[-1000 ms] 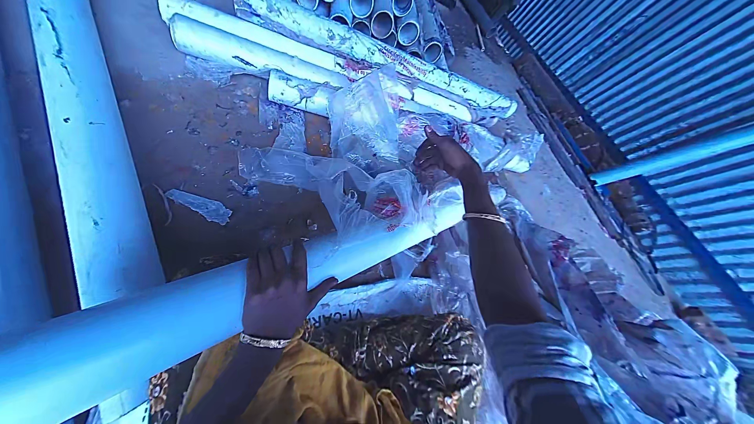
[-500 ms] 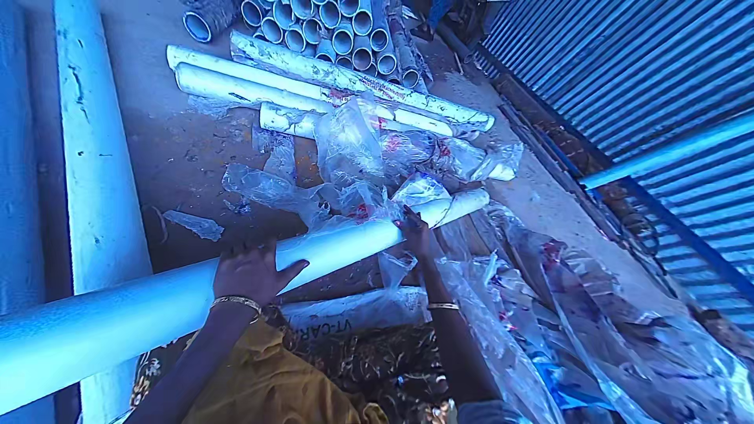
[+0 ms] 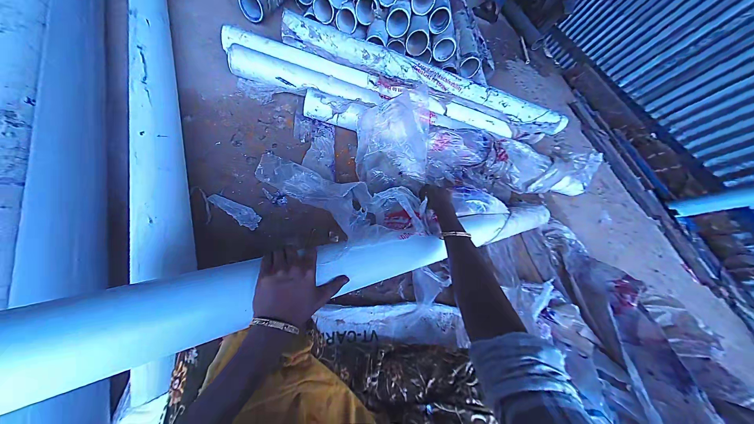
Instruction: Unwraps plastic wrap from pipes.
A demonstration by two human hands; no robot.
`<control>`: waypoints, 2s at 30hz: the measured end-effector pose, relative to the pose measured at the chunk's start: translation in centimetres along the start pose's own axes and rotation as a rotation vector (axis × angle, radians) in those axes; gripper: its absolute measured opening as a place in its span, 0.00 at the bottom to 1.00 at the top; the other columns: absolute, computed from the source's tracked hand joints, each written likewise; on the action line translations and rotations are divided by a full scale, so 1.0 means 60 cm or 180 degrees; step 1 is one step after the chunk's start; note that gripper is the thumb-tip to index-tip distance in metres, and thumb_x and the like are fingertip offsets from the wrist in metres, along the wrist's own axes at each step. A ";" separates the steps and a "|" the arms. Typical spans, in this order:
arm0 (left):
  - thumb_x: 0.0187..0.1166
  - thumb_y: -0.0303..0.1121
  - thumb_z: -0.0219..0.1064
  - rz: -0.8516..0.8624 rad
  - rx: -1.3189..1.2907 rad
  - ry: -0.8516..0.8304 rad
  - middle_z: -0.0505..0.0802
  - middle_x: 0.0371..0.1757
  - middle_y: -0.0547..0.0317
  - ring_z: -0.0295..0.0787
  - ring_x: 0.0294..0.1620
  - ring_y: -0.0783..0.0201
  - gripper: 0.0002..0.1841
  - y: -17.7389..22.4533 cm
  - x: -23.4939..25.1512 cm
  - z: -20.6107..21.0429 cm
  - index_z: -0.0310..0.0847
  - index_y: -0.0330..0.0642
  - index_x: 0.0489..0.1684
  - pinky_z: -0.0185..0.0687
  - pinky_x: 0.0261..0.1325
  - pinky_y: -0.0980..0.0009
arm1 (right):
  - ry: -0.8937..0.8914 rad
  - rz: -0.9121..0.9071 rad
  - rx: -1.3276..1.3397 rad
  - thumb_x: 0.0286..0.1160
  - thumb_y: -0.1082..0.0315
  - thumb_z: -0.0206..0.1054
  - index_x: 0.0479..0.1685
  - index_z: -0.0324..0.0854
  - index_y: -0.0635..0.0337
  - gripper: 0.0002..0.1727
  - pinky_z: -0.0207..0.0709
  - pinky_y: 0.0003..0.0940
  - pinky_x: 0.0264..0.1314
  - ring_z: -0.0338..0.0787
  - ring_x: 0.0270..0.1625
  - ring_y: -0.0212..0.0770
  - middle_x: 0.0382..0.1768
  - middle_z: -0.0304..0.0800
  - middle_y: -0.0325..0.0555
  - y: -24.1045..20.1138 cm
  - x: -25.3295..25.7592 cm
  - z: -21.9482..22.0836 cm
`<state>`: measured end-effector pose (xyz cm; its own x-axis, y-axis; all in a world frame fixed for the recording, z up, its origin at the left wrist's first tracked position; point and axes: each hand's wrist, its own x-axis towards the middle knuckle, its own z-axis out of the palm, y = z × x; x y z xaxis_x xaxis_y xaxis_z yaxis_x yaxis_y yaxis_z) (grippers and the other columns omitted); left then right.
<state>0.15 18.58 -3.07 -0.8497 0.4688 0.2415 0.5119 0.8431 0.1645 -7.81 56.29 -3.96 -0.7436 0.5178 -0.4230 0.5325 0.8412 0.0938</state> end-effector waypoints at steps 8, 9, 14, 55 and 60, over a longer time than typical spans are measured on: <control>0.62 0.81 0.54 0.0054 0.0108 0.0267 0.94 0.46 0.28 0.93 0.48 0.32 0.55 0.000 -0.012 0.009 0.89 0.26 0.56 0.84 0.54 0.41 | 0.1371 -0.1722 0.5597 0.75 0.76 0.36 0.64 0.62 0.42 0.24 0.82 0.39 0.65 0.87 0.69 0.38 0.69 0.83 0.35 0.179 -0.084 -0.111; 0.62 0.81 0.54 0.0058 0.0127 0.0328 0.94 0.46 0.29 0.93 0.47 0.33 0.55 0.001 -0.014 0.010 0.90 0.27 0.54 0.84 0.54 0.41 | 0.1704 -0.1663 0.6002 0.87 0.70 0.23 0.63 0.60 0.44 0.21 0.75 0.36 0.72 0.81 0.71 0.32 0.66 0.79 0.33 0.191 -0.126 -0.122; 0.61 0.81 0.54 0.0144 0.0182 0.0588 0.94 0.45 0.29 0.94 0.49 0.32 0.54 0.009 -0.036 0.010 0.91 0.28 0.53 0.84 0.57 0.41 | 0.2090 -0.1911 0.5368 0.93 0.67 0.35 0.48 0.71 0.47 0.16 0.83 0.32 0.59 0.88 0.50 0.29 0.43 0.85 0.30 0.212 -0.272 -0.134; 0.86 0.43 0.66 0.1359 -0.0648 -0.2560 0.91 0.65 0.41 0.85 0.69 0.40 0.22 -0.098 0.097 -0.138 0.81 0.46 0.76 0.71 0.71 0.37 | 0.1002 -0.2442 0.2847 0.81 0.74 0.63 0.49 0.82 0.81 0.12 0.77 0.46 0.61 0.88 0.50 0.53 0.44 0.89 0.68 -0.210 -0.353 0.106; 0.82 0.30 0.69 0.1591 -0.1964 -0.2320 0.84 0.73 0.32 0.77 0.79 0.43 0.17 -0.125 0.110 -0.094 0.86 0.28 0.64 0.65 0.83 0.51 | 0.1052 -0.2188 0.3022 0.83 0.74 0.62 0.50 0.82 0.80 0.12 0.76 0.46 0.60 0.87 0.48 0.52 0.43 0.88 0.66 -0.225 -0.350 0.102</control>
<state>-8.57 13.86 2.68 -0.2930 0.9392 -0.1794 0.6239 0.3299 0.7084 3.10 33.13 -1.88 -0.9805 0.1401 0.1379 -0.0318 0.5793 -0.8145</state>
